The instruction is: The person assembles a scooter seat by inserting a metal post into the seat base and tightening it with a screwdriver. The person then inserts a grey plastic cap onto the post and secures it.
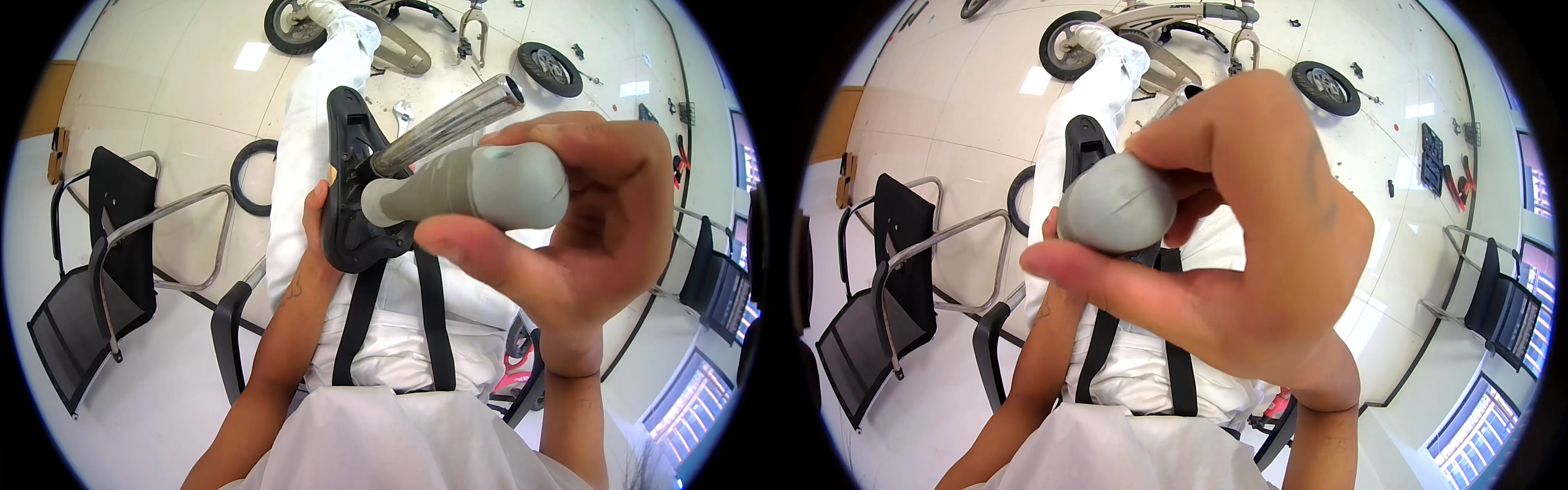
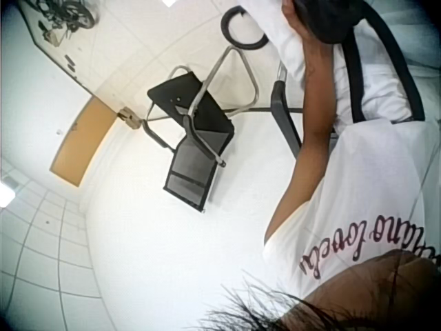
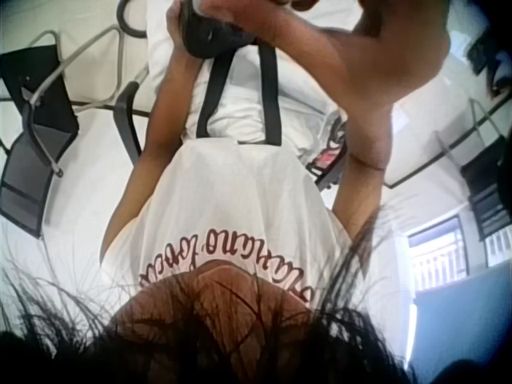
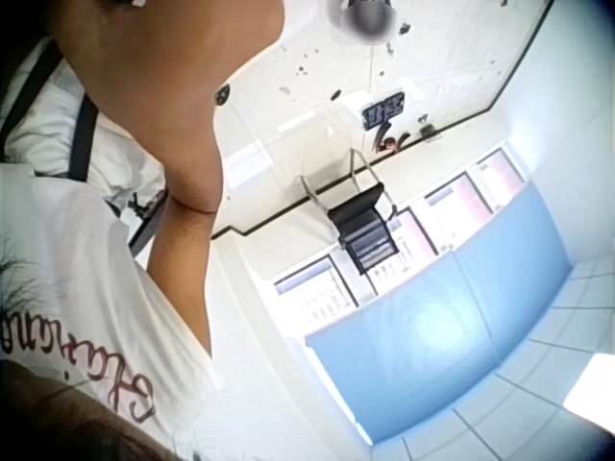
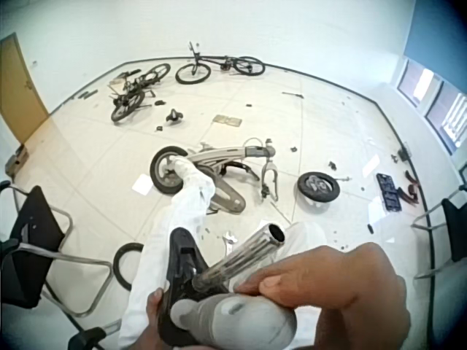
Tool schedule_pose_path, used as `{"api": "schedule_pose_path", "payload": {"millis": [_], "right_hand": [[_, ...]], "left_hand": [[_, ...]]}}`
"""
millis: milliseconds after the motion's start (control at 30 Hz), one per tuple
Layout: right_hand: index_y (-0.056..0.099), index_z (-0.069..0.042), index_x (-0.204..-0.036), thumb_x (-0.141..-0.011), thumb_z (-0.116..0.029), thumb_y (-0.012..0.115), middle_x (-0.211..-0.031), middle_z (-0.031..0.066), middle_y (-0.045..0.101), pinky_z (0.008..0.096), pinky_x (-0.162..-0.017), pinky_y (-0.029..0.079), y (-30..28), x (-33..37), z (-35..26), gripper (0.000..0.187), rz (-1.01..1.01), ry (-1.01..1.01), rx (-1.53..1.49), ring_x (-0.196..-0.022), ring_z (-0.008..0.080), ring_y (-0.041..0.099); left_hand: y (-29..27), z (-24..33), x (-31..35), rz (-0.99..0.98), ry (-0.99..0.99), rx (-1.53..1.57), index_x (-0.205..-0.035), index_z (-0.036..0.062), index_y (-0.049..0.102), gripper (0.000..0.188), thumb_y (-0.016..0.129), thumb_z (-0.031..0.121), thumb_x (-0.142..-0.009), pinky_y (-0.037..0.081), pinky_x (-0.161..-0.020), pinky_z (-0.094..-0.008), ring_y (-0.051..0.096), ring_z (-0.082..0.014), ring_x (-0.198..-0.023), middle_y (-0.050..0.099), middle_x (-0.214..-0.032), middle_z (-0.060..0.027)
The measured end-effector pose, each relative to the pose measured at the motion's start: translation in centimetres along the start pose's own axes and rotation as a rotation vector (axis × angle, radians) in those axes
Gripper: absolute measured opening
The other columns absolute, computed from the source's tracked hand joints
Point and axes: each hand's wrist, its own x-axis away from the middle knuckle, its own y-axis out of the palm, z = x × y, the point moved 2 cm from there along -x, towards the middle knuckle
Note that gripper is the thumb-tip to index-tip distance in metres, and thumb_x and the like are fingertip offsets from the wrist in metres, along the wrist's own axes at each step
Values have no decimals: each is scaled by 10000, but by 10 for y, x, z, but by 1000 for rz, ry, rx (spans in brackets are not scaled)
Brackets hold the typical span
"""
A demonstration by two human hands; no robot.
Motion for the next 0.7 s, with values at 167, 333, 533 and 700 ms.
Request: {"api": "schedule_pose_path", "payload": {"millis": [167, 333, 533, 700], "right_hand": [[577, 30, -1201, -671, -77, 928, -1134, 165, 690, 314, -850, 586, 9, -1, 13, 645, 73, -157, -33, -1046, 278, 715], [603, 44, -1206, -691, 23, 826, -1157, 176, 696, 361, -924, 554, 8, -7, 5, 561, -52, -93, -113, -1093, 321, 703], [638, 68, -1210, -714, 74, 720, -1166, 189, 712, 379, -983, 516, 5, -19, -10, 503, -39, -108, -225, -1115, 329, 691], [643, 49, -1233, -779, -55, 770, -1151, 146, 711, 299, -849, 513, 7, -11, 17, 483, -38, -140, -42, -1023, 227, 675]], "left_hand": [[-7, -1, 1, 67, 18, -14, -1499, 12, 389, 833, 412, 634, -945, 476, -1101, -469, 575, -338, -1285, 545, -1420, -210], [5, 5, 3, 91, 52, -62, -1499, 31, 399, 814, 403, 630, -949, 464, -1108, -480, 568, -338, -1291, 539, -1429, -203], [3, 7, -2, -106, 68, 228, -1502, 53, 411, 787, 392, 621, -957, 441, -1124, -488, 551, -335, -1308, 531, -1445, -186], [-2, 10, 5, -80, 108, 257, -1504, 70, 420, 768, 390, 614, -962, 424, -1136, -496, 536, -333, -1323, 523, -1459, -177]]}}
